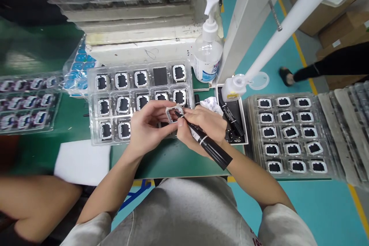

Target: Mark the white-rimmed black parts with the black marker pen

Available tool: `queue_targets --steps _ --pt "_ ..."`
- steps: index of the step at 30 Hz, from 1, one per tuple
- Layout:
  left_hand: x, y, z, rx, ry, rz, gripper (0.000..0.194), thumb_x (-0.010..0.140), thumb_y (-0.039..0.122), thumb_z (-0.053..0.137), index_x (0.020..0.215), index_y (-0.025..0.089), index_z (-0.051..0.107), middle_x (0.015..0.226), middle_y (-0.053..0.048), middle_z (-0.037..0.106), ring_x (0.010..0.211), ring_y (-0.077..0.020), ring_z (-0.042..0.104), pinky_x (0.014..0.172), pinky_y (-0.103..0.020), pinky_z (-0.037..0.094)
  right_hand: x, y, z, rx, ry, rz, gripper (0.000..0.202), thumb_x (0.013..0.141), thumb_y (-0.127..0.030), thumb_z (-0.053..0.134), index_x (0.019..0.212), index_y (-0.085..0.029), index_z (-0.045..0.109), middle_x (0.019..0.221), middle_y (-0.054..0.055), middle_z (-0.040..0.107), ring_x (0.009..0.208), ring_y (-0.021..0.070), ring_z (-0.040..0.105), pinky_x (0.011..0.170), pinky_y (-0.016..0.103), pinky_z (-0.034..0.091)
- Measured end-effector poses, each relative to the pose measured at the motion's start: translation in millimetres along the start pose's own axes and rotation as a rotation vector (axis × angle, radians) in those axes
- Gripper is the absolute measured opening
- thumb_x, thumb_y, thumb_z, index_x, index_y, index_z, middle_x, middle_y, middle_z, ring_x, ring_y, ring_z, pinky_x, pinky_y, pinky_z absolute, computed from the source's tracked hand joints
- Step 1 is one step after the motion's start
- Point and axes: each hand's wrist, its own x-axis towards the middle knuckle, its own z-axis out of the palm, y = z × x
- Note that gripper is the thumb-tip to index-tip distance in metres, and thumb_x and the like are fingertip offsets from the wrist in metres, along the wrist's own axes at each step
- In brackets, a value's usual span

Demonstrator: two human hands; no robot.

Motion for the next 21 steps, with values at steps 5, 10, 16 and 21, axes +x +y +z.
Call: queue_targets --steps 5,10,16,21 --pt "-0.6 -0.3 0.1 0.07 0.003 -0.027 0.056 0.085 0.046 0.104 0.126 0.022 0.076 0.105 -0.006 0.087 0.096 -0.0202 0.087 0.087 -0.026 0.076 -1.0 3.3 2.6 -0.004 0.013 -0.056 0.026 0.093 0.0 0.075 0.112 -0.019 0.071 0.091 0.003 0.078 0.079 0.021 0.081 0.078 0.037 0.075" --pt "-0.3 0.8 0.0 0.125 -0.002 0.042 0.053 0.089 0.045 0.101 0.129 0.022 0.076 0.108 -0.006 0.086 0.096 -0.0194 0.087 0.085 -0.025 0.074 -0.2 1.9 2.8 -0.037 0.053 -0.062 0.025 0.094 -0.003 0.075 0.113 -0.02 0.072 0.096 0.004 0.08 0.087 0.0234 0.084 0.073 0.035 0.074" --pt "-0.2 2.6 -0.1 0.256 0.026 0.215 0.034 0.098 0.033 0.093 0.127 0.023 0.078 0.113 -0.005 0.085 0.091 -0.015 0.085 0.086 -0.021 0.071 2.0 0.4 1.2 -0.006 -0.001 -0.135 0.026 0.093 0.001 0.074 0.112 -0.016 0.069 0.086 0.005 0.077 0.079 0.023 0.082 0.079 0.039 0.077" --pt "-2.0 1.1 -0.7 0.291 0.02 0.229 0.034 0.099 0.033 0.092 0.129 0.023 0.077 0.116 -0.005 0.084 0.091 -0.0137 0.083 0.085 -0.02 0.07 3.3 0.2 0.5 -0.06 0.0 -0.156 0.02 0.098 -0.006 0.074 0.111 -0.02 0.068 0.084 0.001 0.076 0.073 0.0194 0.08 0.077 0.036 0.078"
